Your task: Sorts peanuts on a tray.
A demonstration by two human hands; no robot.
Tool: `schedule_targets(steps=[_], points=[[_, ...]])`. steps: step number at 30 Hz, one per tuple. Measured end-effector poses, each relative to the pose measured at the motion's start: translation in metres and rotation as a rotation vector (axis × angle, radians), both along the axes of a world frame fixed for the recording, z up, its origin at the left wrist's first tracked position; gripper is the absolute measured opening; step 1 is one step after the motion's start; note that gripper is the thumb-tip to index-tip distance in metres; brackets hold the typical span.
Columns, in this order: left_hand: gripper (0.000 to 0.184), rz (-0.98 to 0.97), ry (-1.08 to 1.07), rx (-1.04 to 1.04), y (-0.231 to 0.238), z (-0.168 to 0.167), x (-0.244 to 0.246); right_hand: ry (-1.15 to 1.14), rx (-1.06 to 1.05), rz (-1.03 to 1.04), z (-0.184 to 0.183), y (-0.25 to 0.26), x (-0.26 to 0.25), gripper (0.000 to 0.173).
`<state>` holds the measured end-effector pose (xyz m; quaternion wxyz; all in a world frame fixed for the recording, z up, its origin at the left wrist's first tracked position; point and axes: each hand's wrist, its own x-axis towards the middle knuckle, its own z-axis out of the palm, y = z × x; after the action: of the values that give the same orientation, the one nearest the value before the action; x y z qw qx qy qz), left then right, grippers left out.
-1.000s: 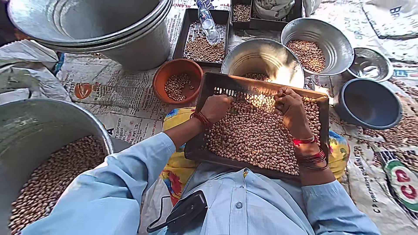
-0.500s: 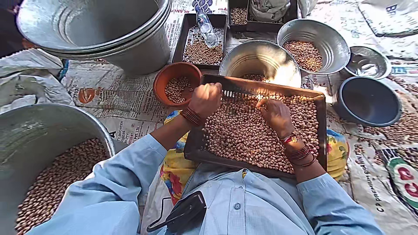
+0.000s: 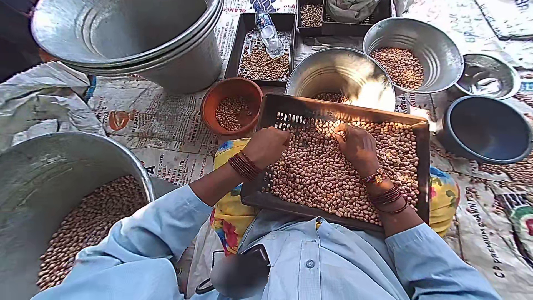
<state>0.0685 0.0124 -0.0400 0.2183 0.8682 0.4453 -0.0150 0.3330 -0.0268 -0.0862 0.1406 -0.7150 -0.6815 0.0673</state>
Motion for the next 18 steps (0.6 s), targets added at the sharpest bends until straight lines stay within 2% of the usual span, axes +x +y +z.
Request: schedule_targets(steps=[6, 8, 9, 11, 12, 15, 16, 18], points=[[0.013, -0.065, 0.221, -0.100, -0.009, -0.018, 0.012, -0.010, -0.099, -0.069, 0.006, 0.001, -0.010, 0.018], [0.012, -0.032, 0.156, -0.128, -0.005, -0.014, 0.010, 0.008, -0.148, -0.089, 0.007, 0.001, -0.011, 0.022], [0.010, -0.006, 0.044, -0.116, -0.002, -0.013, 0.007, 0.041, -0.155, -0.090, 0.006, 0.001, -0.009, 0.024], [0.011, 0.059, -0.210, -0.070, 0.005, -0.014, 0.001, 0.216, -0.141, -0.071, 0.004, 0.000, 0.002, 0.021], [0.014, 0.090, -0.287, -0.056, 0.008, -0.014, 0.001, 0.383, -0.120, -0.054, 0.005, -0.004, 0.008, 0.016], [0.015, 0.033, -0.333, -0.041, 0.009, -0.026, 0.004, 1.005, -0.153, -0.009, 0.007, -0.012, 0.017, 0.007], [0.014, -0.018, -0.312, -0.027, 0.007, -0.031, 0.007, 1.088, -0.167, -0.005, 0.008, -0.014, 0.015, 0.010], [0.014, -0.120, -0.237, 0.057, -0.001, -0.039, 0.012, 1.004, -0.216, 0.017, 0.011, -0.019, 0.004, 0.012]])
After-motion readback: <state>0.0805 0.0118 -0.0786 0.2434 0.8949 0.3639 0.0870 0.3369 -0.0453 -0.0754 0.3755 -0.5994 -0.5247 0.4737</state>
